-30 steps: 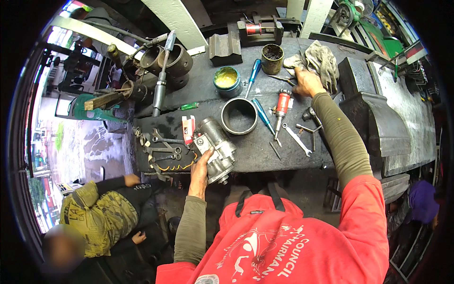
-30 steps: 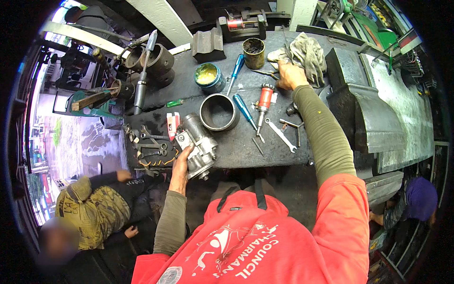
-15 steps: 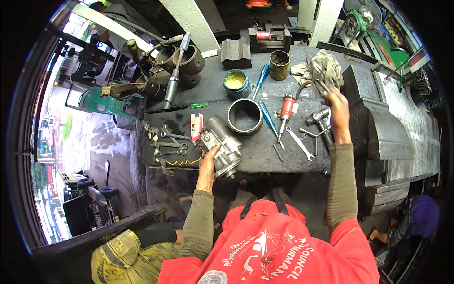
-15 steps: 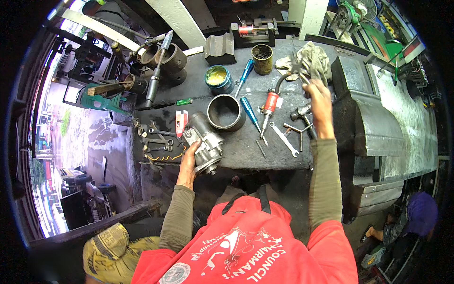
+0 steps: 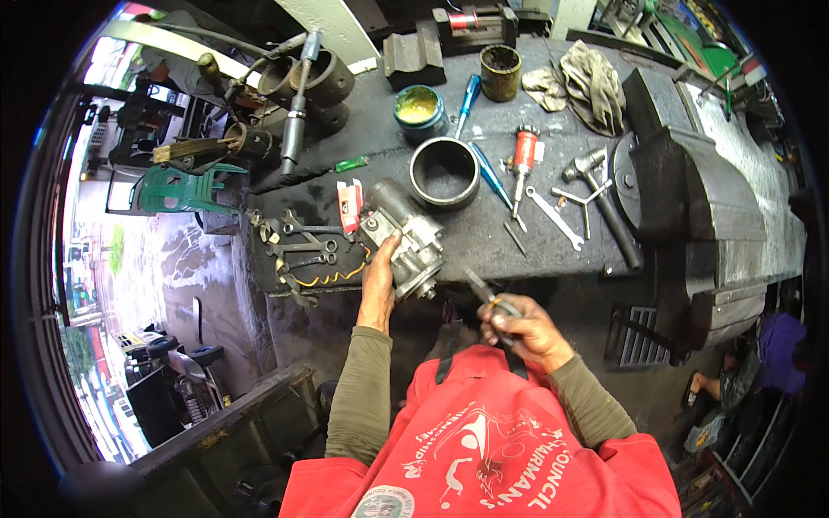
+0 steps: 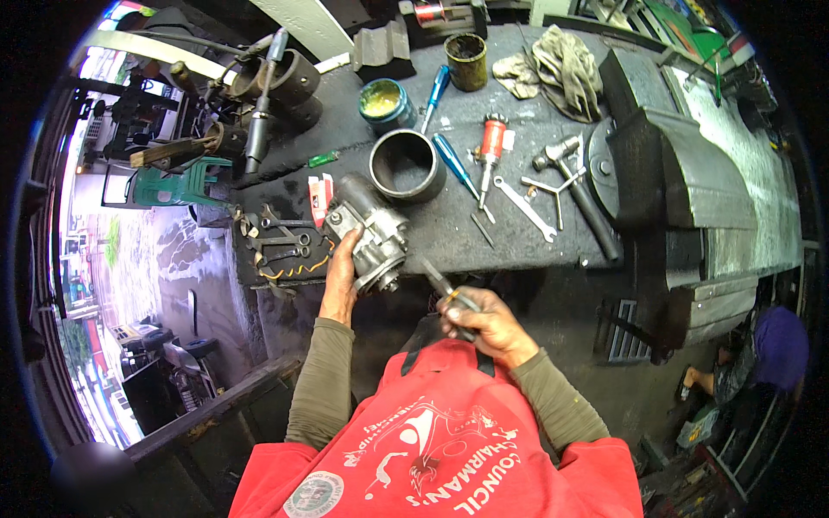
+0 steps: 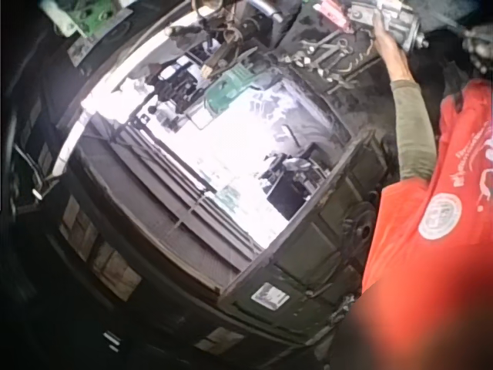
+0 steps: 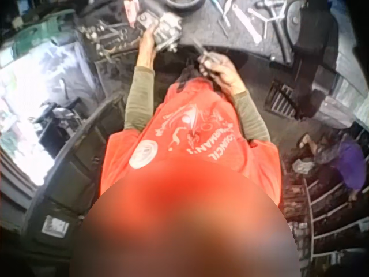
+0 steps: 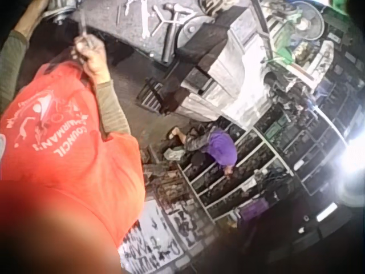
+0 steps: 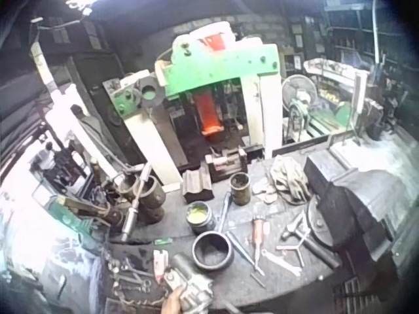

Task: The person disassembles a small electric motor on a workbench, removes the rotor, and uses jumper cables to test the motor while seated on the floor. They then reassemble the motor and use pliers to adjust internal components.

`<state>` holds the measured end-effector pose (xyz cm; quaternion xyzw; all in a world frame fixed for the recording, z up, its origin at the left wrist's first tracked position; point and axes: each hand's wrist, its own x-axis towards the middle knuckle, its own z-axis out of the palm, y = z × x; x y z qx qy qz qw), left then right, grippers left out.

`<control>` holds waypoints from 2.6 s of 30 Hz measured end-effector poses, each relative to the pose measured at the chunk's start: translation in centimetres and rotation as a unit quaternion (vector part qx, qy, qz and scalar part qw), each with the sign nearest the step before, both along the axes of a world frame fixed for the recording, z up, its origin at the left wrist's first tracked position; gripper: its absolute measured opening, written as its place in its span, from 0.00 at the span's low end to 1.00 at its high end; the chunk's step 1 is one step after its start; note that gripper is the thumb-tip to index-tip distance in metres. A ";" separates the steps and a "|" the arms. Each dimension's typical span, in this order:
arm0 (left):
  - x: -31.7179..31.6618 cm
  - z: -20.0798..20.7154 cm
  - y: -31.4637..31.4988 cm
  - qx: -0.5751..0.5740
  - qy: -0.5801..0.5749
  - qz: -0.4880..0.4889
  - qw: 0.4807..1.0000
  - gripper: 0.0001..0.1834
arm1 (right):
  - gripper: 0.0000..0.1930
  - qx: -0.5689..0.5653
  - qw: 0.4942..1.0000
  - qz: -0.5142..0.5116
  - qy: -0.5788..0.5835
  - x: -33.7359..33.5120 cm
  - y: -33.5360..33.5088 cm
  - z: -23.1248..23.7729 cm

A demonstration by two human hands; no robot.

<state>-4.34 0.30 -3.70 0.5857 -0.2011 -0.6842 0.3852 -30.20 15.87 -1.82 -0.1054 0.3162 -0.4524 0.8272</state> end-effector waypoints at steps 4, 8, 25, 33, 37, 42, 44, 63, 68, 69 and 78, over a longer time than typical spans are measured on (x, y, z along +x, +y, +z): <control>0.3 -0.6 -0.1 -0.004 -0.005 0.000 1.000 0.29 | 0.14 0.067 0.988 0.046 -0.133 3.5 3.2 -2.9; 0.1 -0.4 -0.3 -0.018 -0.030 -0.006 0.999 0.27 | 0.14 0.060 0.982 0.104 -0.147 3.4 3.6 -4.4; -0.9 1.2 -0.1 -0.028 -0.024 -0.033 0.999 0.26 | 0.16 0.049 0.936 0.156 -0.312 3.8 1.5 -7.1; -0.8 1.2 -0.1 -0.022 -0.029 -0.037 0.999 0.27 | 0.19 0.048 0.918 0.172 -0.353 3.8 1.2 -8.0; -0.9 1.3 -0.1 -0.028 -0.052 -0.037 0.998 0.28 | 0.22 0.044 0.914 0.179 -0.361 3.8 1.1 -8.2; -1.0 1.5 -0.2 -0.028 -0.042 -0.033 0.998 0.25 | 0.23 0.037 0.902 0.191 -0.386 3.9 0.9 -8.5; -1.0 1.4 -0.2 -0.029 -0.037 -0.029 0.998 0.23 | 0.24 0.029 0.901 0.192 -0.388 4.1 0.7 -8.8; -1.4 1.4 0.2 -0.019 -0.024 -0.005 1.000 0.23 | 0.09 0.043 0.914 0.120 -0.385 5.8 0.3 -8.5; -1.3 1.3 0.2 -0.017 -0.021 -0.008 1.000 0.23 | 0.06 0.056 0.948 0.131 -0.286 5.3 -0.1 -7.1; -1.3 1.3 0.2 -0.017 -0.017 -0.012 1.000 0.23 | 0.06 0.045 0.955 0.136 -0.259 5.1 -0.3 -6.6; -1.5 1.6 0.0 -0.017 -0.038 -0.025 0.999 0.23 | 0.17 -0.196 0.835 0.181 0.481 6.1 0.1 -0.3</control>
